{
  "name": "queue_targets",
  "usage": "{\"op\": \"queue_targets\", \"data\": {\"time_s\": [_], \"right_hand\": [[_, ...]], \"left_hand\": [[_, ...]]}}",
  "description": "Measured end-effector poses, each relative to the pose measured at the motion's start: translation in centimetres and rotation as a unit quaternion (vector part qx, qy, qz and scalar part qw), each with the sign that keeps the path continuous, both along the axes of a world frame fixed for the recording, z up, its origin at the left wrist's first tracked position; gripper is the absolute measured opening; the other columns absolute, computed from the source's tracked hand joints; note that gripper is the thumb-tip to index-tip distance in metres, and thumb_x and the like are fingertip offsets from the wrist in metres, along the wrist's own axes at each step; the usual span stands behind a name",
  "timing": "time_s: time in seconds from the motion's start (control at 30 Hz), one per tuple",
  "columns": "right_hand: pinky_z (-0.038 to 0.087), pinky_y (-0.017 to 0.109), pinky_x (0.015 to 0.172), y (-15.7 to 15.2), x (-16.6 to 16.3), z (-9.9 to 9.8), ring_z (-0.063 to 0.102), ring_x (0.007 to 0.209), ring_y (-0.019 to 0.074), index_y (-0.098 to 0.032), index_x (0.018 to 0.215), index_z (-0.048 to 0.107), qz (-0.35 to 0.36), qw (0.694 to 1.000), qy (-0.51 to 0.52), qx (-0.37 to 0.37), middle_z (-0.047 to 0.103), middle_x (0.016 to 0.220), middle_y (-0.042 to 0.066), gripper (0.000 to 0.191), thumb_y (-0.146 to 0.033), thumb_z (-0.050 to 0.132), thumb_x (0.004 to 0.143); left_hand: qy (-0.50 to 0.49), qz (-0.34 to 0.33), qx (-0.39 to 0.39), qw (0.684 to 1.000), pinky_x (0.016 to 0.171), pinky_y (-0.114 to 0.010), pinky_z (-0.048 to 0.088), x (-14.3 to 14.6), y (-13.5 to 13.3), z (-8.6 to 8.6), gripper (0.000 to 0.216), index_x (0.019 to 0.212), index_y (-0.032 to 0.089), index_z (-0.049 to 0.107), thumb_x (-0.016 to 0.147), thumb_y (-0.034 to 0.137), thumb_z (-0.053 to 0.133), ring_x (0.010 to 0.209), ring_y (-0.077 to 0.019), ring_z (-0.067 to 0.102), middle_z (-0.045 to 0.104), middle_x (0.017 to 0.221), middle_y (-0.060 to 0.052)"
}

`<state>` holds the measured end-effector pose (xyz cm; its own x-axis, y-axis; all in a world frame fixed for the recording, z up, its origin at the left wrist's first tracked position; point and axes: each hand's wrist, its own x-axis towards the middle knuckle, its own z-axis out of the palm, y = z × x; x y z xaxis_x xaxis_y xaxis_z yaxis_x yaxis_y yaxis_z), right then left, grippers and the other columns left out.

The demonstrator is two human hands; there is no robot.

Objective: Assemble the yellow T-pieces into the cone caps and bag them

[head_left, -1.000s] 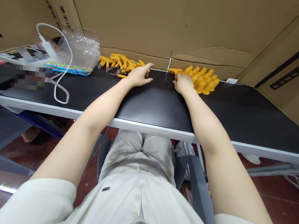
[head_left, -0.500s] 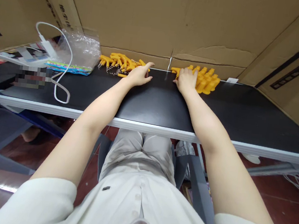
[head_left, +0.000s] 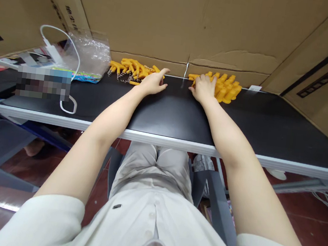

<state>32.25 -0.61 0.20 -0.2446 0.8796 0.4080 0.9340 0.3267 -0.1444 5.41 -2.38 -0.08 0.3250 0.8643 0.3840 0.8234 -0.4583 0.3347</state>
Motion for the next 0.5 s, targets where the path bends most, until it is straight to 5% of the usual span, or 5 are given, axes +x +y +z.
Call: {"op": "queue_targets", "data": {"time_s": [0.13,0.23,0.37,0.5], "right_hand": [[0.023,0.073,0.138,-0.9,0.2,1.5,0.057,0.153,0.0461,-0.012,0.109,0.072,-0.020,0.999,0.045,0.019,0.071,0.149,0.029,0.005,-0.015,0.068,0.110],[0.024,0.073,0.138,-0.9,1.3,2.6,0.056,0.157,0.0434,-0.014,0.106,0.067,-0.054,0.994,0.088,0.040,0.071,0.151,0.028,0.013,-0.005,0.060,0.110],[0.025,0.086,0.134,0.2,3.2,3.1,0.046,0.165,0.0504,-0.019,0.106,0.070,-0.064,0.989,0.137,0.004,0.074,0.146,0.024,0.007,-0.022,0.069,0.112],[0.022,0.085,0.133,0.6,3.4,3.1,0.059,0.156,0.0512,-0.017,0.087,0.060,-0.120,0.987,0.099,-0.035,0.077,0.133,0.028,0.026,-0.014,0.079,0.104]], "left_hand": [[-0.008,-0.005,0.011,1.000,0.121,-0.050,0.057,-0.2,0.2,-0.1,0.073,0.166,0.023,0.054,0.094,0.022,0.065,0.118,-0.0321,0.080,0.085,0.112,-0.009],[-0.013,-0.002,0.020,1.000,0.122,-0.049,0.056,-0.4,0.5,-0.3,0.074,0.167,0.024,0.054,0.094,0.021,0.065,0.119,-0.0315,0.079,0.085,0.114,-0.009],[-0.014,0.006,0.020,1.000,0.125,-0.051,0.055,-0.5,0.9,-0.5,0.074,0.167,0.024,0.055,0.094,0.022,0.066,0.125,-0.0332,0.077,0.084,0.119,-0.010],[-0.004,0.022,0.035,0.999,0.129,-0.053,0.052,-0.5,1.2,-0.6,0.063,0.159,0.021,0.062,0.096,0.022,0.066,0.139,-0.0362,0.072,0.080,0.137,-0.015]]}}
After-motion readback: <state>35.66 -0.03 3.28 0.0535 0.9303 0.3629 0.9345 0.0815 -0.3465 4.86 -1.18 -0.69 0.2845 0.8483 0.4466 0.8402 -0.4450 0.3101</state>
